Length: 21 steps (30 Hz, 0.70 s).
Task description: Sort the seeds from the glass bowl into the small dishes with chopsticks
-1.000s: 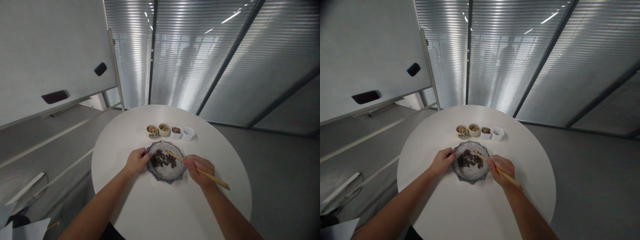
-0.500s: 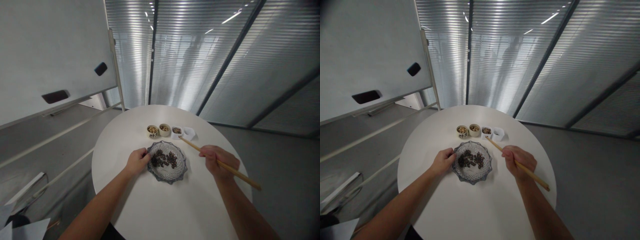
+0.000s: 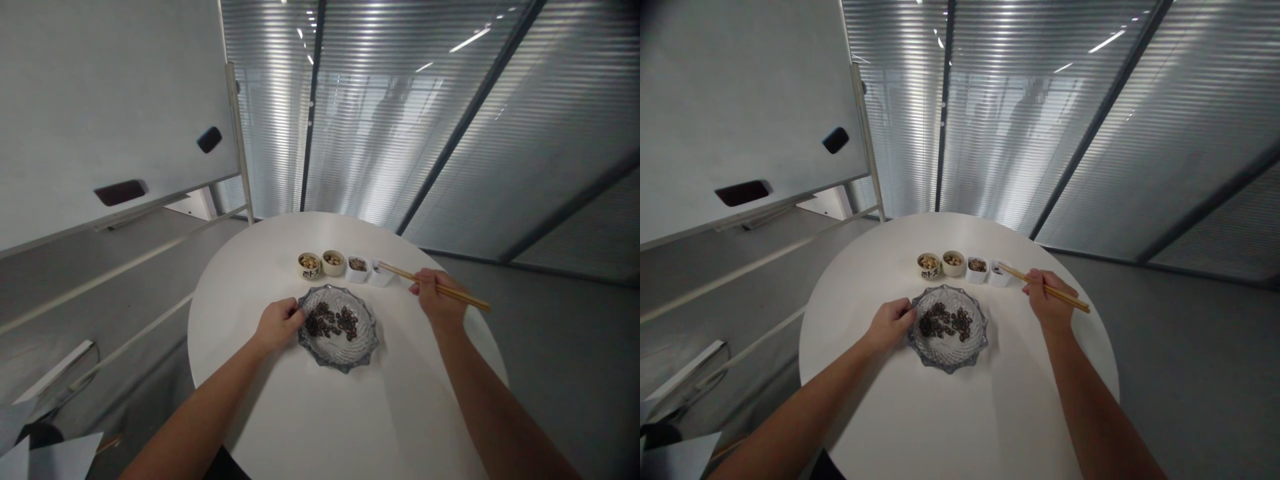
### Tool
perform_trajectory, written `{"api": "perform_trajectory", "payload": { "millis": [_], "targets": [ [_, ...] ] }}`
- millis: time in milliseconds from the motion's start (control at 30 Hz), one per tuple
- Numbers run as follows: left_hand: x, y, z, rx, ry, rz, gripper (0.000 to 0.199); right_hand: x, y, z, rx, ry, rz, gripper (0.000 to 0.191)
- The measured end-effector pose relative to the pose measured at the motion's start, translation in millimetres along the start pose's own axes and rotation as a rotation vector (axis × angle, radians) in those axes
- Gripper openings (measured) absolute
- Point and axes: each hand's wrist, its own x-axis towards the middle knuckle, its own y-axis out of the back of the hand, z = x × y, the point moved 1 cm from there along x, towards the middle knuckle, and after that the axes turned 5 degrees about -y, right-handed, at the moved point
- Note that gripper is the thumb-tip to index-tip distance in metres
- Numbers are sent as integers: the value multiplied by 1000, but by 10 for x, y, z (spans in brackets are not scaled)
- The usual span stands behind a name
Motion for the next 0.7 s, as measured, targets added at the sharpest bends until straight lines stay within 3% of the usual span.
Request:
{"api": "perform_trajectory", "payload": {
  "millis": [100,233,367,533,700],
  "targets": [
    [3,9,17,14,-8,-1,28,-43,6,-16,114,-42,5,41],
    [3,13,24,11,-5,-5,28,-153,115,-217,269,-75,-9,39],
    [-3,7,13,-6,5,-4,28,-412,264,-510,350,34,-60,39],
    [-7,18,16,5,-2,-1,27,-771,257,-723,530,247,-298,33],
    [-5,38,44,19,-4,-3,28,-946,144,-789,447,283,-461,35]
  ]
}}
